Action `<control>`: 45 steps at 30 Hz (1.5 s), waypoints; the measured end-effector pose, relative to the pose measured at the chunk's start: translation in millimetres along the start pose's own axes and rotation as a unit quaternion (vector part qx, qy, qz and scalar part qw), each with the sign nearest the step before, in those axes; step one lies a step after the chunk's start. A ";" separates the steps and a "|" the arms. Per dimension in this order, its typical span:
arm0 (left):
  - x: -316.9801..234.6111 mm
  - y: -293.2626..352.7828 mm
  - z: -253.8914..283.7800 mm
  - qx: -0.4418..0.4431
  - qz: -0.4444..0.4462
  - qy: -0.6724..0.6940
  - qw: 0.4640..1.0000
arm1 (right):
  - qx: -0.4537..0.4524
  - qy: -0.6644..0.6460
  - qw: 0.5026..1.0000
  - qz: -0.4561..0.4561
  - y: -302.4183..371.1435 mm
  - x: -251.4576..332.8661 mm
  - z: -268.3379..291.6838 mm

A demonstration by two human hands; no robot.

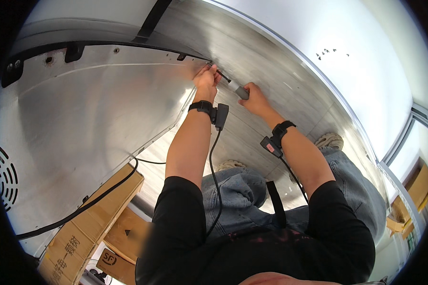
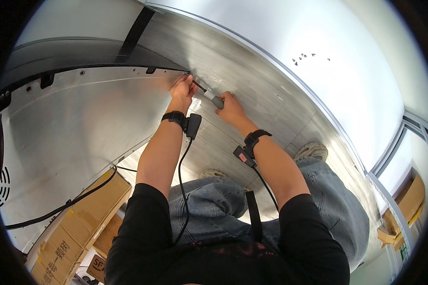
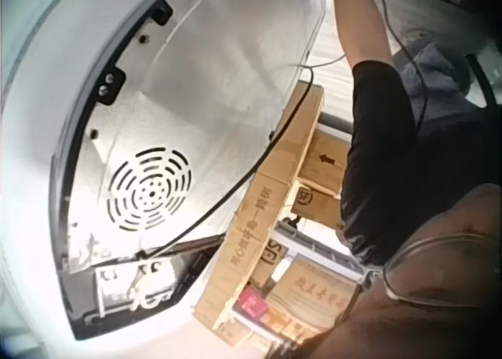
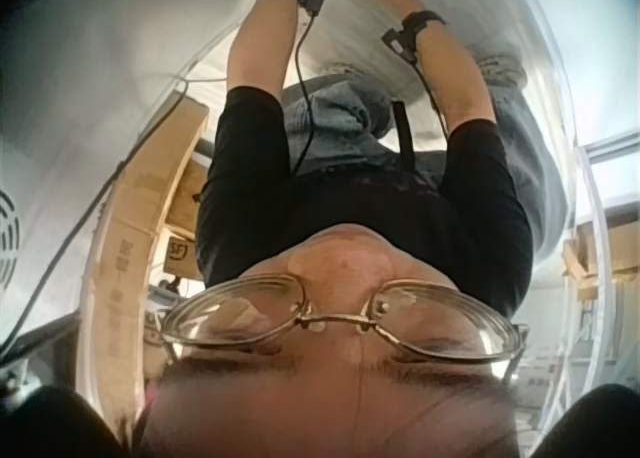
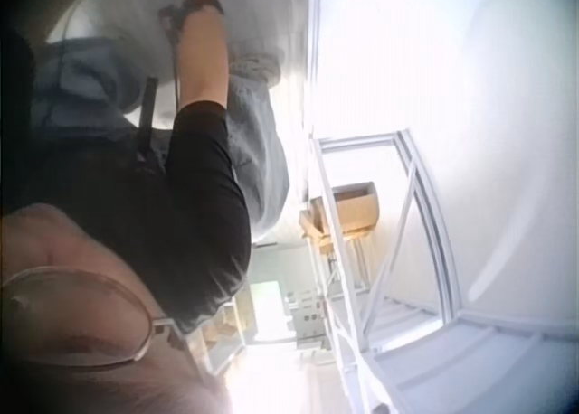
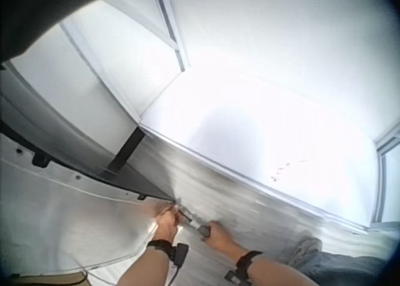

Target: The person uses a manual screwdriver to fasten screws into the back panel of a large electronic device. They repeatedly pick up screws, align them with holes, and turn the screwdriver to secure them in place.

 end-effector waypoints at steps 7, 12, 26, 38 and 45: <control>3.3 -4.8 2.5 0.041 -0.003 0.061 0.997 | 0.122 -0.279 0.948 -0.096 7.4 2.2 8.3; 1.2 -3.4 0.0 0.050 0.020 0.023 0.998 | -0.018 0.044 0.994 0.097 -6.8 -12.1 2.2; 4.0 -9.4 -0.8 0.074 0.020 0.029 0.997 | 0.027 -0.014 0.993 0.110 -6.7 1.2 4.6; 1.4 -4.1 -5.8 0.062 0.028 0.089 0.994 | 0.069 -0.145 0.987 -0.026 -1.3 -8.9 4.8; 5.7 -21.4 6.5 0.041 0.032 0.038 0.998 | 0.077 -0.158 0.983 -0.054 9.0 5.4 4.7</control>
Point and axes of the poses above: each hand's wrist, its own y-axis away from the middle knuckle, its own z-axis out of the back of the hand, x = y × z, the point moved 4 cm from there along -y, towards the middle knuckle, and after that the axes turned 1 degree about -z, right-handed, at the moved point
